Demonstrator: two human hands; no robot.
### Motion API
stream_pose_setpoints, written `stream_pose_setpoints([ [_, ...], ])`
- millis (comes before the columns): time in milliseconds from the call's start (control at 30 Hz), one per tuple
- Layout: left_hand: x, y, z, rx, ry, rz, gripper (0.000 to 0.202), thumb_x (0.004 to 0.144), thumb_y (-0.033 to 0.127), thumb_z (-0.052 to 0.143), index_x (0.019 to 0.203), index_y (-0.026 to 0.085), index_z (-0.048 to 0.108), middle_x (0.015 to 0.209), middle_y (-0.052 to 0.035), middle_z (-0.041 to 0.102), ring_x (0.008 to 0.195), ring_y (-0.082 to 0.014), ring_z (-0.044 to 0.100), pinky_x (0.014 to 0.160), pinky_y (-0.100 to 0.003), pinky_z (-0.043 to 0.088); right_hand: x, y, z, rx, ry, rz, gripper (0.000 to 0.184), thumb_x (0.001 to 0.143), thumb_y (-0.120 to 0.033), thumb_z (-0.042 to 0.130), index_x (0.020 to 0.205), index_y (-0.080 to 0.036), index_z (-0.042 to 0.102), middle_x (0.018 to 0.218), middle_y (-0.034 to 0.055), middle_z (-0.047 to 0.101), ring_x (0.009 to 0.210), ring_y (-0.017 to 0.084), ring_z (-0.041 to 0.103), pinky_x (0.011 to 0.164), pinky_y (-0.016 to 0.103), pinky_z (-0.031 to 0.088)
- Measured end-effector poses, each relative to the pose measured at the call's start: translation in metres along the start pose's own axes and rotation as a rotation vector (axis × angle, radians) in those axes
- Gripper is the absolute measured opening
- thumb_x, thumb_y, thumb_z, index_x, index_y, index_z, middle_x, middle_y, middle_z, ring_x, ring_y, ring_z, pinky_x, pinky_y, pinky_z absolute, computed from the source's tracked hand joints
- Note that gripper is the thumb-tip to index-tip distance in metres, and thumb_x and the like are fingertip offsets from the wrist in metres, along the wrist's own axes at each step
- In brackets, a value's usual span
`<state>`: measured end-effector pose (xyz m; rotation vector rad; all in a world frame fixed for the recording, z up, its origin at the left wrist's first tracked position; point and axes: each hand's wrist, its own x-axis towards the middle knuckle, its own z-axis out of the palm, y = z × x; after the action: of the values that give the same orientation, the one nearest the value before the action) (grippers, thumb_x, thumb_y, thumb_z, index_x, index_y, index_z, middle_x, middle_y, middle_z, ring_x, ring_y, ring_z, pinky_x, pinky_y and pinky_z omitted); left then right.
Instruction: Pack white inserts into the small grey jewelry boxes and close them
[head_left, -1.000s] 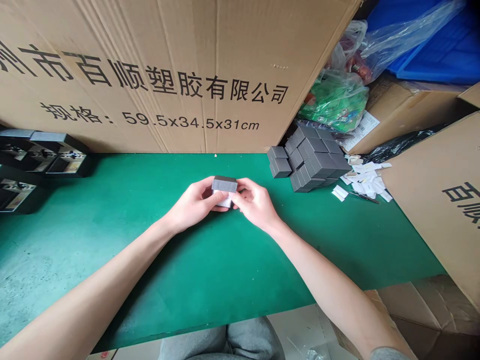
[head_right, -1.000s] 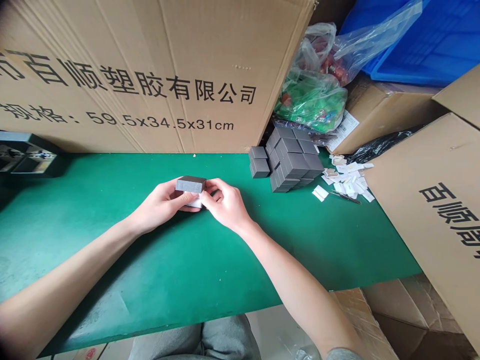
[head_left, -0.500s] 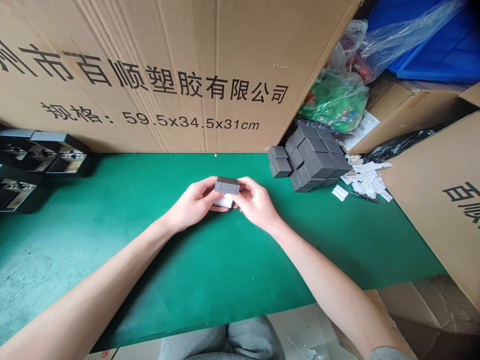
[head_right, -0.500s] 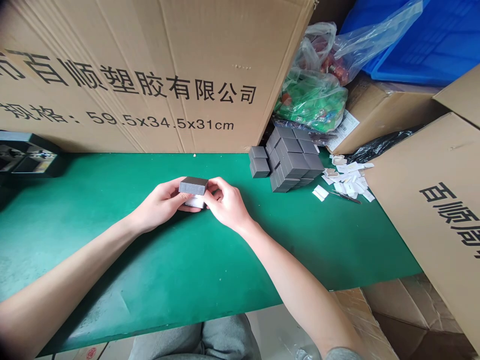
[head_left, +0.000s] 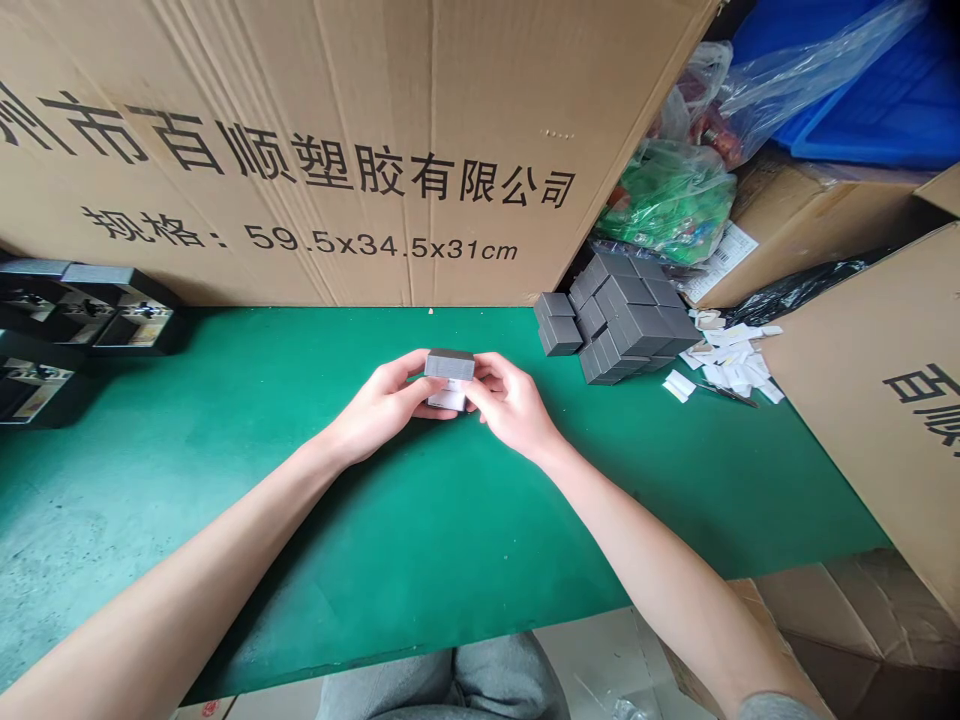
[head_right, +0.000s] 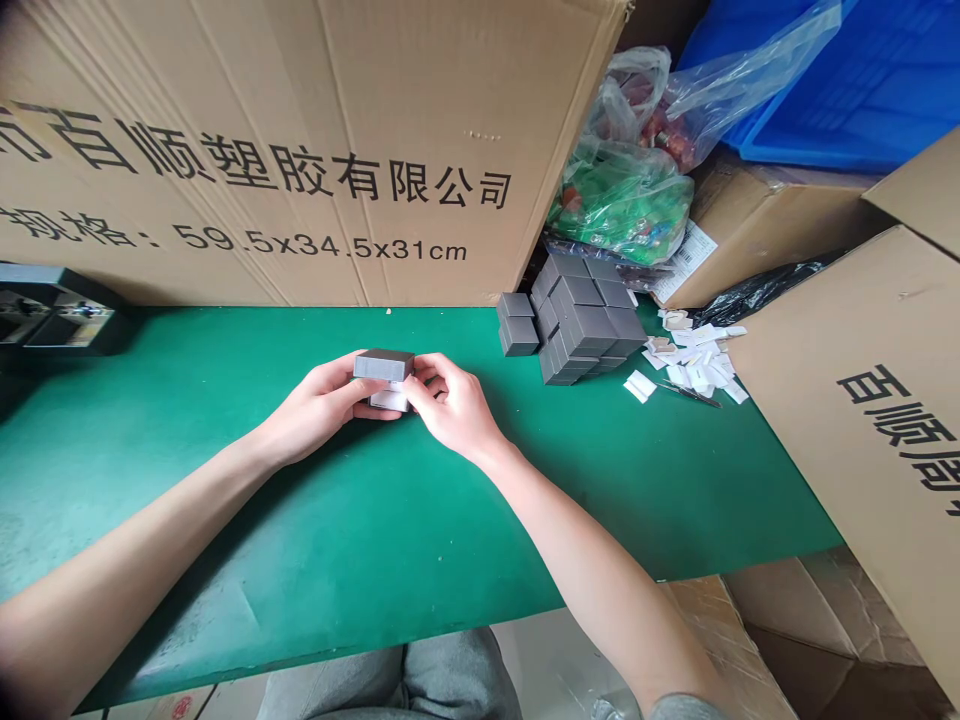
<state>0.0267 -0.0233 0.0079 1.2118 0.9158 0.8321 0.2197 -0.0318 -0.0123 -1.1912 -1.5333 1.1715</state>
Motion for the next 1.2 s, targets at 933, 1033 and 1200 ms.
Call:
stream_pose_setpoints([
  [933, 0.0008, 0.0012, 0.0008, 0.057, 0.054, -0.065, 0.031, 0.092, 0.038, 0.067, 0.115, 0.019, 0.074, 0.101, -0.0058, 0.077, 0.091, -0.0199, 0.073, 0.071, -0.028, 0.066, 0.0001, 0.0003, 0.0021, 0.012, 0.021, 0.026, 0.040, 0.086, -0.058, 0.068, 0.099, -0.020, 0.067, 0.086, 0.0028, 0.072, 0.071, 0.015, 0.065, 0.058, 0.025, 0.050],
  [1033, 0.0008, 0.0018, -0.0014, 0.071, 0.030, -0.088, 0.029, 0.092, 0.043, 0.066, 0.107, 0.019, 0.075, 0.093, -0.0042, 0.075, 0.087, -0.0191, 0.072, 0.066, -0.026, 0.065, 0.0006, 0.0028, 0.0022, 0.024, 0.018, 0.025, 0.043, 0.086, -0.060, 0.068, 0.093, -0.018, 0.069, 0.079, 0.0029, 0.071, 0.066, 0.015, 0.064, 0.056, 0.026, 0.050],
  [1200, 0.0006, 0.0028, -0.0009, 0.099, 0.055, -0.066, 0.032, 0.088, 0.048, 0.070, 0.094, 0.017, 0.073, 0.081, -0.0019, 0.069, 0.074, -0.0162, 0.066, 0.057, -0.025, 0.062, 0.0009, 0.0034, 0.0026, 0.041, -0.002, 0.007, 0.044, 0.086, -0.061, 0.068, 0.092, -0.017, 0.071, 0.076, 0.0024, 0.070, 0.063, 0.014, 0.063, 0.054, 0.026, 0.049],
])
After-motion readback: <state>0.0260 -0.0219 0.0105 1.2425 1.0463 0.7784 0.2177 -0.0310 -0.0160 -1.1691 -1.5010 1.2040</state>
